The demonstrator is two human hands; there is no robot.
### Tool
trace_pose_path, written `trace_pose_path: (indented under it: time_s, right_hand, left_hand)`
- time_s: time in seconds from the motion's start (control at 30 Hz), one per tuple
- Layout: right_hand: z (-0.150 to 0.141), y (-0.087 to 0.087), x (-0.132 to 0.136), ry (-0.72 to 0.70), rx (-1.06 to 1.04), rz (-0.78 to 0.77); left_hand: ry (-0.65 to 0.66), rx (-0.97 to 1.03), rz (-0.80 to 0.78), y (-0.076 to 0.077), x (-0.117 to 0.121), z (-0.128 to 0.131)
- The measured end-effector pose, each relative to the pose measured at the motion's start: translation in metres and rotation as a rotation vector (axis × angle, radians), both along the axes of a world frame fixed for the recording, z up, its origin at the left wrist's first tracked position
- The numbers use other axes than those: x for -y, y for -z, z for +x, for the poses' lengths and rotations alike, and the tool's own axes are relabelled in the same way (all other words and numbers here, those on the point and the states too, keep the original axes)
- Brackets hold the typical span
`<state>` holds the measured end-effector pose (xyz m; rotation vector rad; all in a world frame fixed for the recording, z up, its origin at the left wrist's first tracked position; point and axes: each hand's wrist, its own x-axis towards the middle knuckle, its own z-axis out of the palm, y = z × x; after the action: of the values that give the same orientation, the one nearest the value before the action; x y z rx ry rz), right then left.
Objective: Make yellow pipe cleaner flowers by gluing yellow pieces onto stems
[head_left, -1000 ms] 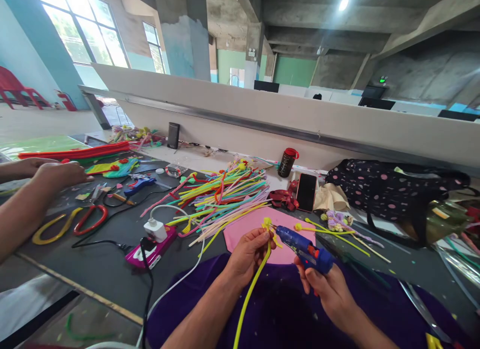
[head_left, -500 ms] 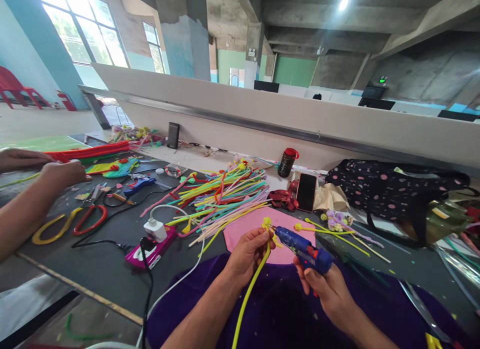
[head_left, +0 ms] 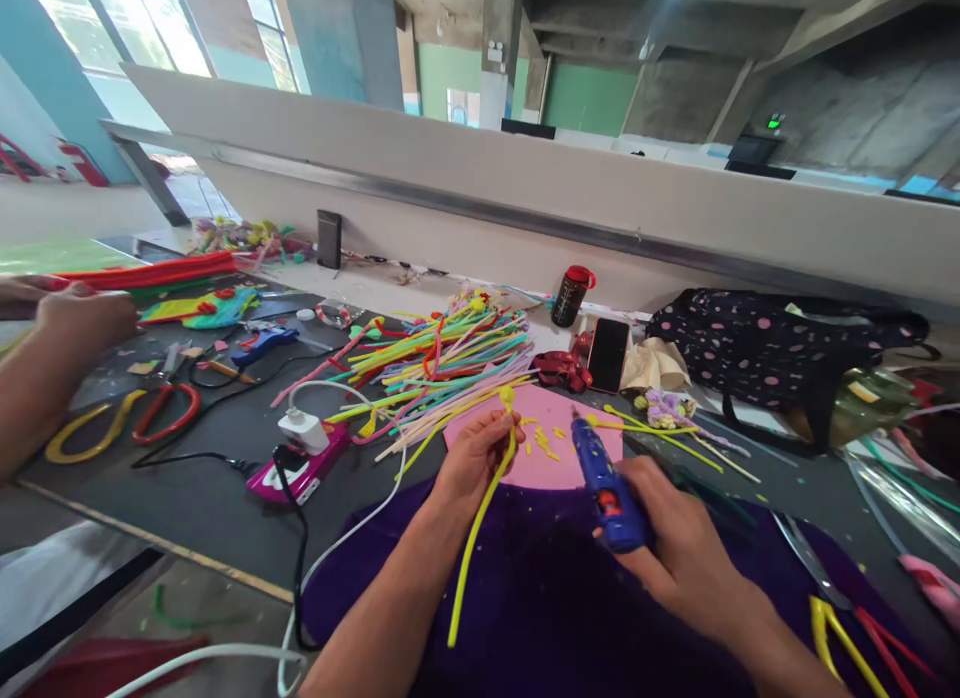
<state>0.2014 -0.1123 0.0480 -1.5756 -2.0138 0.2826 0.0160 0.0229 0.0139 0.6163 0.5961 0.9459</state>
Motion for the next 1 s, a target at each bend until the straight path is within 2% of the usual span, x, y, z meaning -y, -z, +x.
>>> trace_pose_path:
  time_s: [0.07,0.3,0.43,0.63,0.77,0.83,0.9,1.0]
  right_hand:
    - [0.0,0.008,0.007,0.08,0.139,-0.018]
    - [0.006,0.07,0.02,0.255,0.308,-0.116]
    - [0.007,0.081,0.009,0.275,0.332,-0.151]
    - [0.003,0.079,0.008,0.255,0.402,-0.18]
    - [0.011,0.057,0.005,0.26,0.489,-0.087]
    - [0.014,0.042,-0.012,0.222,0.475,-0.072]
    - [0.013,0.031,-0.04,0.095,0.472,-0.156]
    - [0.005,0.029,-0.085,0.031,0.527,-0.25]
  left_hand:
    - [0.01,0.009,-0.006,-0.001,-0.001,-0.001]
    - [0.092,0.035,0.048,0.003,0.004,0.003]
    - [0.094,-0.006,0.029,0.003,0.007,0.007]
    - [0.112,-0.033,-0.004,0.004,0.01,0.01]
    - [0.126,-0.033,-0.014,0.006,0.01,0.011]
    - [0.132,-0.04,-0.016,0.006,0.01,0.011]
    - [0.128,-0.047,-0.017,0.007,0.009,0.011]
    - [0.127,-0.029,0.019,0.01,0.008,0.011]
